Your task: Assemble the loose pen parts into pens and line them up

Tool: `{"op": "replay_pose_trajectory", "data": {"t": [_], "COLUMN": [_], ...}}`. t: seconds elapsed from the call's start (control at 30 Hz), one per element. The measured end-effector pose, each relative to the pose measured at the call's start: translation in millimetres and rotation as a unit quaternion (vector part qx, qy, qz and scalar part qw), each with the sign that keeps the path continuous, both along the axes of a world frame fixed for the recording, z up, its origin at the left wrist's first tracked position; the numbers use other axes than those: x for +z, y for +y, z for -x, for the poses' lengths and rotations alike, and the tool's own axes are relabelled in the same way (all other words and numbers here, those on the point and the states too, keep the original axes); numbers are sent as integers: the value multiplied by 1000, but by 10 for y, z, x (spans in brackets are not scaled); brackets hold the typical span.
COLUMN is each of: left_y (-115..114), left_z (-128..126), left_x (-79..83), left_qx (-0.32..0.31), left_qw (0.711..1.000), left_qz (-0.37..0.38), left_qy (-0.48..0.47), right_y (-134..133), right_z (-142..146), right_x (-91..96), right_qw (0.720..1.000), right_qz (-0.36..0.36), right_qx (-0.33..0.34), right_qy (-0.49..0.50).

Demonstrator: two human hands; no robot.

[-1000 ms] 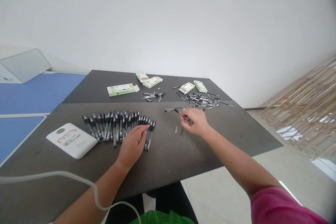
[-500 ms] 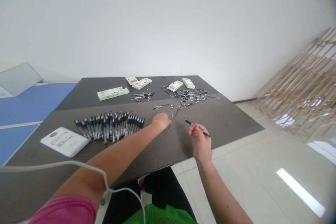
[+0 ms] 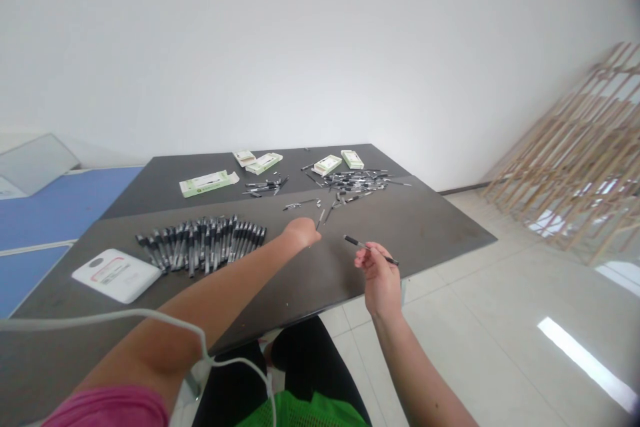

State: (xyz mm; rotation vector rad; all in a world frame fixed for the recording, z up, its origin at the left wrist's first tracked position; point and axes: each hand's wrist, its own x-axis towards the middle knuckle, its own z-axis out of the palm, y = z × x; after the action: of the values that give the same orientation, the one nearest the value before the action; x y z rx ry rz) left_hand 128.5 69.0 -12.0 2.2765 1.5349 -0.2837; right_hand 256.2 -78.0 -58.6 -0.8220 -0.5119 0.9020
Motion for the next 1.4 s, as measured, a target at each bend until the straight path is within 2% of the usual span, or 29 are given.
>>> {"op": "replay_pose_trajectory", "data": {"t": [0.13,0.23,0.33,0.47,0.6,0.8,1.17,1.4], "left_y": [-394,-750,-1034,-1235,-1309,-1337,-1328,-1292], "left_z": [427,746,965,1104,1159,1189,1260,1258], "left_x": [193,254,298,375,427,467,463,586], "left_qx": [-57,-74,-61,-63,-76,-94,-105,-130], "left_qw": [994,973,970,971,971,974,976,976], "left_qz": [-36,-13,-4,8,29,19,13,50], "left_qy": [-86,-219,-233,-230,-224,-203,-188,-165], "right_y": [-100,-153,-186,-229,-288,-365,-402,-458], "right_z": [-65,-94,-76,3,89,151,144,161], "right_x": [89,125,141,170,211,268,283,316], "right_qw": [991,975,962,958,975,991,994,994], "right_qz": [15,28,36,45,38,6,-1,-19], "right_qx": [61,114,156,177,155,129,106,105], "right_qy": [119,190,223,221,155,43,-17,-39]}}
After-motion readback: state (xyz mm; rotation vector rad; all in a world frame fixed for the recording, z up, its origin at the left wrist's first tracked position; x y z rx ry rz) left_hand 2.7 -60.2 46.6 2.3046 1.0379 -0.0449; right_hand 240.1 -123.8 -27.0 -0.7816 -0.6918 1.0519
